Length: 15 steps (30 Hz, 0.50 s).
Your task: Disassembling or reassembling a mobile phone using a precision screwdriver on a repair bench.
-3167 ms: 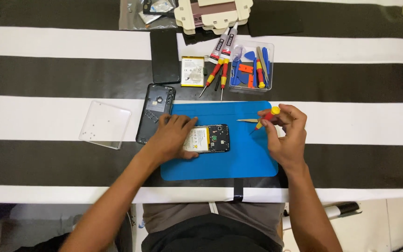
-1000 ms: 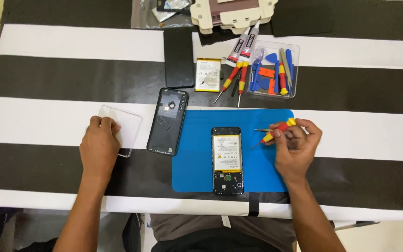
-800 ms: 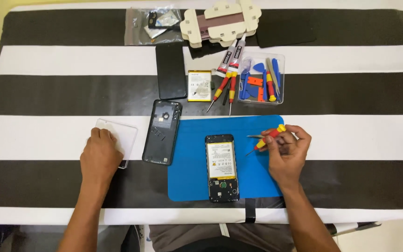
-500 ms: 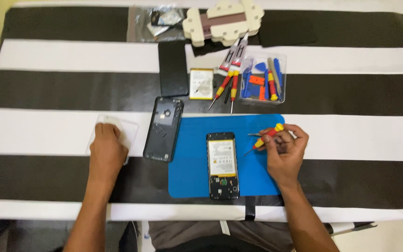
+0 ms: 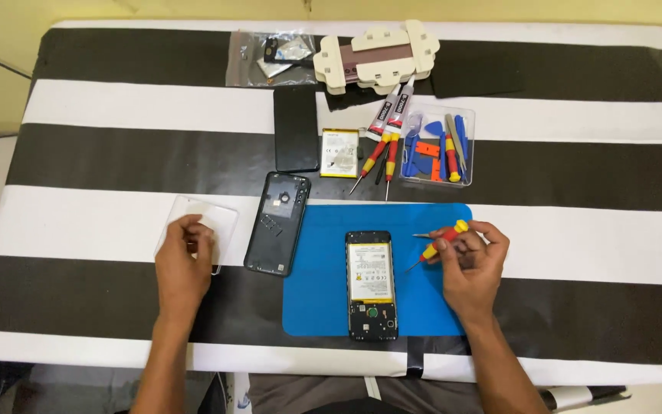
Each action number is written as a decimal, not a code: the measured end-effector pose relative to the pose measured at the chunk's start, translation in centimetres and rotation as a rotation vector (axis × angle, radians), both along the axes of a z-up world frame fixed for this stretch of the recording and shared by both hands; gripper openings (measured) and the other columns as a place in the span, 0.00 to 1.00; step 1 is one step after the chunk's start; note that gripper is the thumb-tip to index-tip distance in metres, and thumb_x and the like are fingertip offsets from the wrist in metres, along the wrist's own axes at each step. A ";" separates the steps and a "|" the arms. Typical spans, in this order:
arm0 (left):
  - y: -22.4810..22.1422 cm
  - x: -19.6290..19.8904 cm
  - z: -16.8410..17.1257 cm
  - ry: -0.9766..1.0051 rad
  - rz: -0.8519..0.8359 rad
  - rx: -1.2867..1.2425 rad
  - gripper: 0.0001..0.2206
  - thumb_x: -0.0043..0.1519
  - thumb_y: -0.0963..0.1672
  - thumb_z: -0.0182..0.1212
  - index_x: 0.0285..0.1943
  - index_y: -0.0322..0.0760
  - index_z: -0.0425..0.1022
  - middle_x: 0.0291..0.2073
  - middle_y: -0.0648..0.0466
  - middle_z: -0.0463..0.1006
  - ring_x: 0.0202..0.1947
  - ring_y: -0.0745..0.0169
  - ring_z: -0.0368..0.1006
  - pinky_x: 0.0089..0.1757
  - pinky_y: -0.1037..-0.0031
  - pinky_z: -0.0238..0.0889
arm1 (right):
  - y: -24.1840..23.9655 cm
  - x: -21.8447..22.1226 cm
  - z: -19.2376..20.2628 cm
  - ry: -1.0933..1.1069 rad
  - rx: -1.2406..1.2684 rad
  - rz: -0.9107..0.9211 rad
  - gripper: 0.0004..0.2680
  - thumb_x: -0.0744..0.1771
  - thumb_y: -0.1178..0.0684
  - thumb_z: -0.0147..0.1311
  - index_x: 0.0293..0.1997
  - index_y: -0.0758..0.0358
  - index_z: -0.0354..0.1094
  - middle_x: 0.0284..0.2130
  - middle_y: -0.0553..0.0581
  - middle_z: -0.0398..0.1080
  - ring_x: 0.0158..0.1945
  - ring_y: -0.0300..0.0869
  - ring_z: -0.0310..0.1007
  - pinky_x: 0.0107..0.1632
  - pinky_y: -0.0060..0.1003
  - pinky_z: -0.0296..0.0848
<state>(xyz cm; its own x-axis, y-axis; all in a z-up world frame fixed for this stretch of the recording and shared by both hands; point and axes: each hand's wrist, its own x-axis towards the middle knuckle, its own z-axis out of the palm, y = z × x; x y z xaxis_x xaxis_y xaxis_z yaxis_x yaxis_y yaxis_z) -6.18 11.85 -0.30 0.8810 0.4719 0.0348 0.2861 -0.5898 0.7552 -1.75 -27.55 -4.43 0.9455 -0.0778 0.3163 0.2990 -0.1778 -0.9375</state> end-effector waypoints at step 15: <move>-14.8 -1.7 -1.6 -0.251 -0.338 -1.011 0.22 0.55 0.37 0.71 0.60 0.40 0.78 0.36 0.52 0.84 0.42 0.59 0.81 0.46 0.60 0.83 | 1.2 -4.2 6.8 -0.338 0.028 0.053 0.16 0.70 0.63 0.54 0.65 0.65 0.57 0.44 0.71 0.76 0.44 0.53 0.84 0.46 0.40 0.92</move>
